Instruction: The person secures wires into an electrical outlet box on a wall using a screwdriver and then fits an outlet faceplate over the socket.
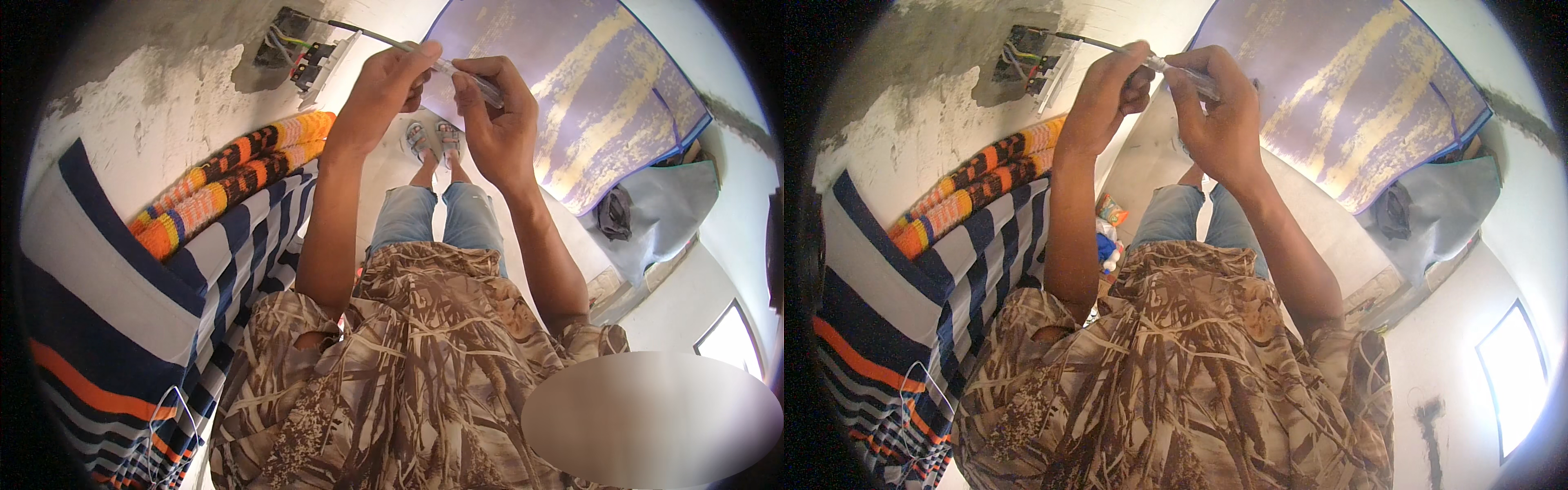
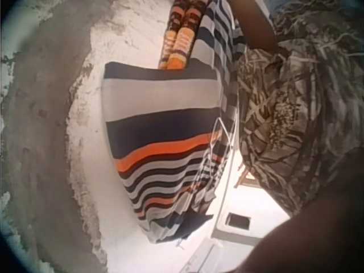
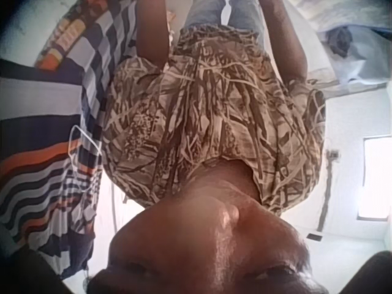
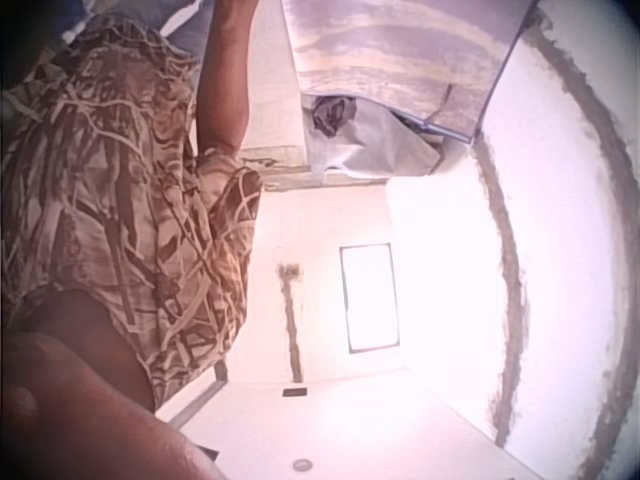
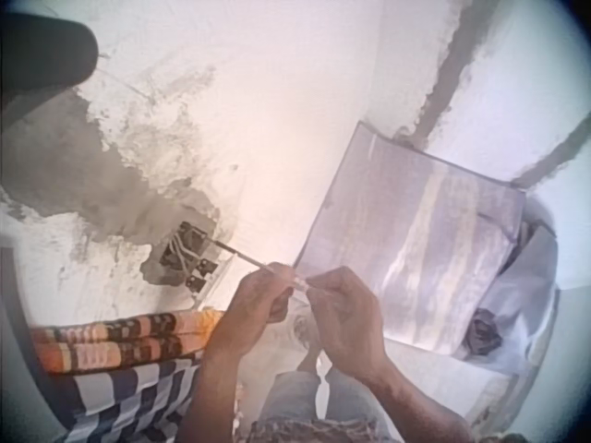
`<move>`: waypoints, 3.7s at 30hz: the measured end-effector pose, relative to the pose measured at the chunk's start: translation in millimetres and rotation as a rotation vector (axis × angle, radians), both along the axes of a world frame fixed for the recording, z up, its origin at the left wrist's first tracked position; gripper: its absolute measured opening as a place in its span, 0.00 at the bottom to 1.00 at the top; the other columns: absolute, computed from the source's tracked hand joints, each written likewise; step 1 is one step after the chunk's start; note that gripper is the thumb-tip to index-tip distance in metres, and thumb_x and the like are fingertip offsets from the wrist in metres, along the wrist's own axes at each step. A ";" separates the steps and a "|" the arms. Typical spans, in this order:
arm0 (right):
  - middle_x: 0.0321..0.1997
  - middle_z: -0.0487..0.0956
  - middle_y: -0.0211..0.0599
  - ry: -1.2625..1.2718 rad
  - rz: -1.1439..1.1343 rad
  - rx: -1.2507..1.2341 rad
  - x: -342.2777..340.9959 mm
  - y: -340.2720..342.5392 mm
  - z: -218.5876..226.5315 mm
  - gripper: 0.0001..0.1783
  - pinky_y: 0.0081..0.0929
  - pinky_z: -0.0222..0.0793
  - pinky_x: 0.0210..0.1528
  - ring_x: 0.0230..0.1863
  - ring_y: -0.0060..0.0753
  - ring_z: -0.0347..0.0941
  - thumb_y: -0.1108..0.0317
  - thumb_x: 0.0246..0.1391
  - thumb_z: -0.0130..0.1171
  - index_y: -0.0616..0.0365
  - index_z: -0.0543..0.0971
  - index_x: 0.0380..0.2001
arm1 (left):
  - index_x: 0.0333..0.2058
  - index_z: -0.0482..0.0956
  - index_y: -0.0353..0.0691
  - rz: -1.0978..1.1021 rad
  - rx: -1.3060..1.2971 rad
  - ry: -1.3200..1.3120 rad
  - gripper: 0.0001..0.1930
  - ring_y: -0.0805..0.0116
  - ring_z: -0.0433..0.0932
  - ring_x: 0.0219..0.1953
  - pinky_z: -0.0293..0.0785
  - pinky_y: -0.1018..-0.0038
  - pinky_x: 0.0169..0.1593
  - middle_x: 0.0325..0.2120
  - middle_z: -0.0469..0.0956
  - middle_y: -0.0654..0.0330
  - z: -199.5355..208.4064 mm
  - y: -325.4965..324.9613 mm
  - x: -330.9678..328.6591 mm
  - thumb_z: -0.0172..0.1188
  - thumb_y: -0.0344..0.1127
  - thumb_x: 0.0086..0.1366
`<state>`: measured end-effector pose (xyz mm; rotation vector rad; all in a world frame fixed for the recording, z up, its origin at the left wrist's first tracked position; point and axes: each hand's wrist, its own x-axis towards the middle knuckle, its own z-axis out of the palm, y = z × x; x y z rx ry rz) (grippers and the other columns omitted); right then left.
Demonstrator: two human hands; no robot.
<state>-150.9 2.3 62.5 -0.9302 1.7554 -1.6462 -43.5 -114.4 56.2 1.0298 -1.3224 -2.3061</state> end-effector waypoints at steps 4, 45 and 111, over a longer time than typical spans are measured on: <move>0.30 0.77 0.32 0.045 -0.027 -0.090 2.9 -2.8 -7.0 0.09 0.19 0.67 0.29 0.27 0.18 0.70 0.68 0.63 0.54 0.64 0.76 0.39 | 0.26 0.71 0.45 -0.084 -0.155 -0.201 0.15 0.84 0.57 0.21 0.54 0.83 0.24 0.19 0.61 0.74 -0.2 -1.0 0.2 0.58 0.48 0.66; 0.37 0.82 0.40 0.249 0.796 0.388 -24.7 -177.2 -15.8 0.22 0.30 0.67 0.47 0.42 0.32 0.73 0.49 0.55 0.58 0.58 0.86 0.36 | 0.32 0.73 0.33 -0.477 -0.314 -0.220 0.21 0.63 0.73 0.31 0.68 0.67 0.40 0.25 0.74 0.55 -81.7 141.6 47.1 0.46 0.49 0.70; 0.34 0.82 0.36 0.276 0.764 0.437 -29.0 -184.4 -17.3 0.25 0.32 0.67 0.50 0.40 0.32 0.73 0.48 0.47 0.67 0.59 0.85 0.38 | 0.21 0.74 0.37 -0.241 -0.152 -0.490 0.22 0.73 0.67 0.23 0.65 0.72 0.30 0.18 0.69 0.65 -164.1 141.8 160.2 0.50 0.49 0.68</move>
